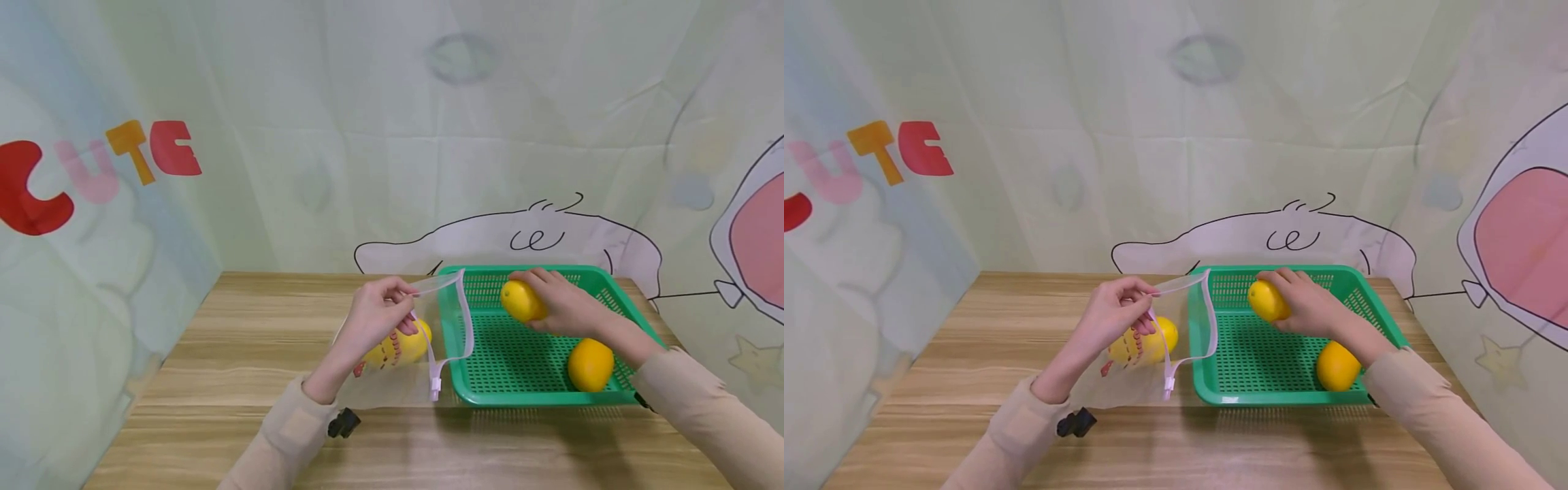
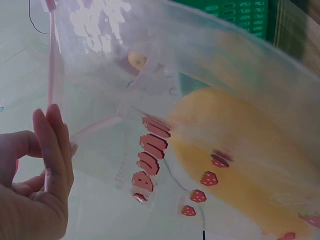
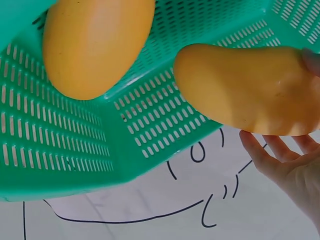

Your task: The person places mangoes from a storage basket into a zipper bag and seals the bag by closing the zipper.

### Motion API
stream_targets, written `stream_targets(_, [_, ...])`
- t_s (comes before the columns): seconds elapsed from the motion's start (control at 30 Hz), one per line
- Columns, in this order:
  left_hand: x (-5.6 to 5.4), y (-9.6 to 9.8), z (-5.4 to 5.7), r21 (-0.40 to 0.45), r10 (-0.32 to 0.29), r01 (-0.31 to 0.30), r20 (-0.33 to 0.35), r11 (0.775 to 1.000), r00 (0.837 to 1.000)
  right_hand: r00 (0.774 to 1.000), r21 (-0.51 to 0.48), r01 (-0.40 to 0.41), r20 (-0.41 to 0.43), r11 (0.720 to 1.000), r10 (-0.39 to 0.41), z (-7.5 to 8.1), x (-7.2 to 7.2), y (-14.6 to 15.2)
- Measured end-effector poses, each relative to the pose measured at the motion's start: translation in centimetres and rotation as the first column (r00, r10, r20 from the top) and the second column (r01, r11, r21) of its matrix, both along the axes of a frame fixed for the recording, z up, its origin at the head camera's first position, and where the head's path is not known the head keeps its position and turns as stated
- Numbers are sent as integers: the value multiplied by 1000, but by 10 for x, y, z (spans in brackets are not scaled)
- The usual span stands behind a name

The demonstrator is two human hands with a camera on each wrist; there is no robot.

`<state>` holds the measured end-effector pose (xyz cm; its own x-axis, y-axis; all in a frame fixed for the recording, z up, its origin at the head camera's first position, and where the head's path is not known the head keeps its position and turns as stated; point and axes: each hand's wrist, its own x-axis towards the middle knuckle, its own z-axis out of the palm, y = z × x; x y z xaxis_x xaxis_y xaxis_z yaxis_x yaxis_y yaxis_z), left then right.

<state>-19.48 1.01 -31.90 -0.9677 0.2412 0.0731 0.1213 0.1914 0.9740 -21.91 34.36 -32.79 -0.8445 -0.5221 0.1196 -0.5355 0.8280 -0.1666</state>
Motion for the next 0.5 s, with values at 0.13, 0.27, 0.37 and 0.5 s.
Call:
stream_targets(0.13, [0,0,0,1,-2,2,4,1000,1000,1000,-14,-2,-2,1000,2,3,2,-2])
stream_targets(0.27, [0,-1,0,-4,-1,1,2,1000,1000,1000,-33,20,3,999,-20,8,4,-3])
stream_targets(0.37, [1,-1,0,-5,2,-2,0,1000,1000,999,-42,36,8,998,-35,10,5,-3])
stream_targets(0.5, [1,0,0,-1,1,-1,-1,1000,1000,999,-60,38,7,997,-37,12,6,-2])
